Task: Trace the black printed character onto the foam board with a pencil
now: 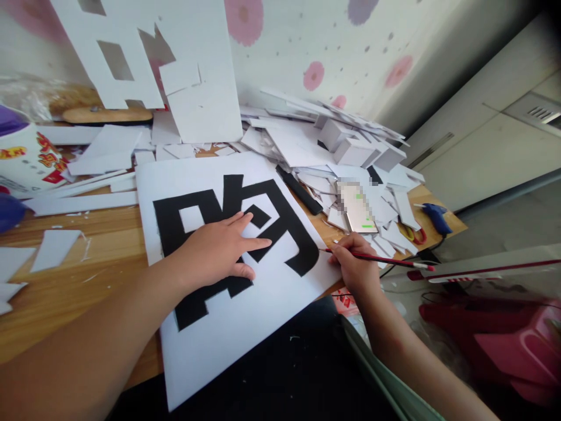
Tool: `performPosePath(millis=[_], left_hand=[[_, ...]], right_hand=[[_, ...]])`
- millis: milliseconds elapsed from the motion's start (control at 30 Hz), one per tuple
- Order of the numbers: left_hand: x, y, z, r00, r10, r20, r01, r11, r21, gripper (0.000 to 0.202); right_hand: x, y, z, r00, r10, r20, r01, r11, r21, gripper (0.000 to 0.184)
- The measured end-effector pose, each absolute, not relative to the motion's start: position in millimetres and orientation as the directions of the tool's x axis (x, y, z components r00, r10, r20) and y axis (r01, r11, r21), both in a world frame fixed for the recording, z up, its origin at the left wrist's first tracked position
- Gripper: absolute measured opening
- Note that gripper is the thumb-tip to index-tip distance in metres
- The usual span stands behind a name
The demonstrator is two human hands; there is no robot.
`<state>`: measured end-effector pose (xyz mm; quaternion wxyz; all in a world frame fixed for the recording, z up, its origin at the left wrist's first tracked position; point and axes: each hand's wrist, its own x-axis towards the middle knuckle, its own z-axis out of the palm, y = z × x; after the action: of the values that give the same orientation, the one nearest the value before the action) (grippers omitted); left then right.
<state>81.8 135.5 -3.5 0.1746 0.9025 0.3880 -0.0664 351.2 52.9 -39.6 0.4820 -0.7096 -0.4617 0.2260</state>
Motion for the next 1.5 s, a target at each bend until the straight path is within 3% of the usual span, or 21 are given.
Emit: performPosePath(millis=[300, 500, 700, 900, 1500], left_hand=[[82, 135, -1, 0.691, 0.673, -0.265, 0.723, -0.642, 0.255, 0.062], [82, 135, -2, 0.696, 0.672, -0.254, 0.718, -0.638, 0.28, 0.063], [82, 135, -3, 0.691, 0.673, -0.265, 0.723, -0.643, 0.252, 0.064], [82, 134, -3, 0.697, 0.666, -0.268, 0.717, -0.654, 0.24, 0.065], [81, 135, -9, 0.706, 0.668, -0.235, 0.708, -0.656, 0.262, 0.067]], right_hand=[[359, 69, -34, 0.371, 0.928, 0.002, 0.41, -0.162, -0.898, 0.021], [360, 84, -30, 0.301, 0.954, 0.004, 0.427, -0.131, -0.895, 0.023], [354, 102, -25, 0.236, 0.972, -0.006, 0.634, -0.158, -0.757, 0.023], [351, 114, -20, 0.092, 0.994, 0.055, 0.807, -0.042, -0.589, 0.029], [335, 147, -16, -0.036, 0.999, -0.023, 0.879, 0.021, -0.476, 0.027]])
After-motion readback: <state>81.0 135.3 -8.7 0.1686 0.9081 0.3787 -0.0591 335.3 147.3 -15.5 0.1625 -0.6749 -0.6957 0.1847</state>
